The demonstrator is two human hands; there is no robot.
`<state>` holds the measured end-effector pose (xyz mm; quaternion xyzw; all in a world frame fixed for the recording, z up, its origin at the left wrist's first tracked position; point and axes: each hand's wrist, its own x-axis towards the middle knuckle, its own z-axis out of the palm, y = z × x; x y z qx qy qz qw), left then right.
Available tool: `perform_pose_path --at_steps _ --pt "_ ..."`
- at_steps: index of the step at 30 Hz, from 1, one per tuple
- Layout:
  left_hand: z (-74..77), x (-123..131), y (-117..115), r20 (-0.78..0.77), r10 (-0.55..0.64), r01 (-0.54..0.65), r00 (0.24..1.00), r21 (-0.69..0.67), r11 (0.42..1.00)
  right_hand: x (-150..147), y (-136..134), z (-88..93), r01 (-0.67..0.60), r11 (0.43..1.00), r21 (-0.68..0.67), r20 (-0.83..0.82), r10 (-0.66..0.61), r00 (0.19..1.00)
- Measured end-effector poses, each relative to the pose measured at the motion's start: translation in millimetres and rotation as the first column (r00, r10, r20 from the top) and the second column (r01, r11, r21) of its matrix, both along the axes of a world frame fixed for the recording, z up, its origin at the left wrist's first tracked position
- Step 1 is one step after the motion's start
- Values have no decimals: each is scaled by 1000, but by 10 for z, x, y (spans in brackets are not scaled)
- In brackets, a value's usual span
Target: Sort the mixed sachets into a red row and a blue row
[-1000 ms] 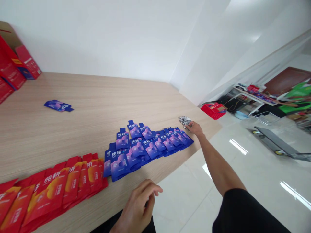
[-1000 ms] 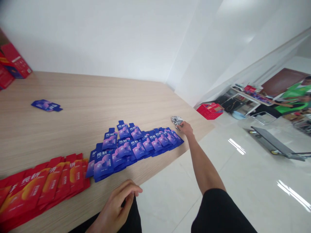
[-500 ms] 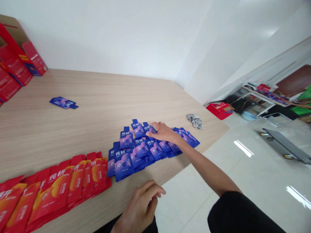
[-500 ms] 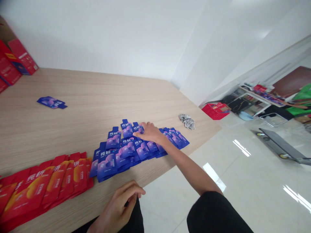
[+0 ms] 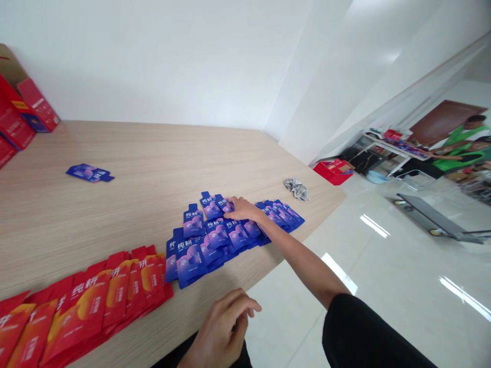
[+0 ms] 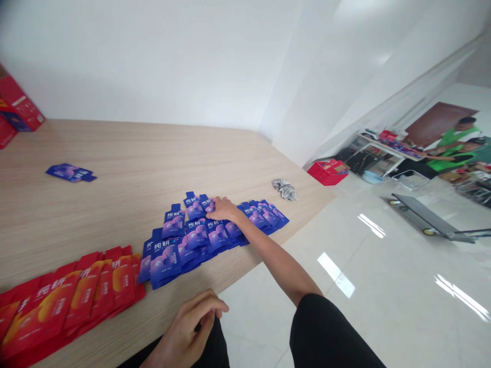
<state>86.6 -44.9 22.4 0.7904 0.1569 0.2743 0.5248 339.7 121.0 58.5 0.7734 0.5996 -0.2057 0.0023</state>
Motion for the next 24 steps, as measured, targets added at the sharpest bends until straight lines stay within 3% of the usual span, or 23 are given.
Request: perform_pose_path --at_steps 5,10,14,17,24 --pt "19 4 -16 -22 -11 11 1000 -5 1000 328 -134 101 58 994 94 -32 -56 998" --pt "15 24 -27 -17 -20 20 1000 10 1000 1037 -689 250 113 937 332 -59 -100 993" --pt "9 67 -47 4 -25 25 1000 14 1000 1527 -1212 210 110 956 271 -41 -103 994" --pt "0 96 -73 8 -36 36 999 19 999 1713 -1461 104 121 969 214 -56 -111 992" --pt "0 119 -98 1 -27 27 1000 32 999 1772 -1570 15 115 964 241 -143 -82 986"
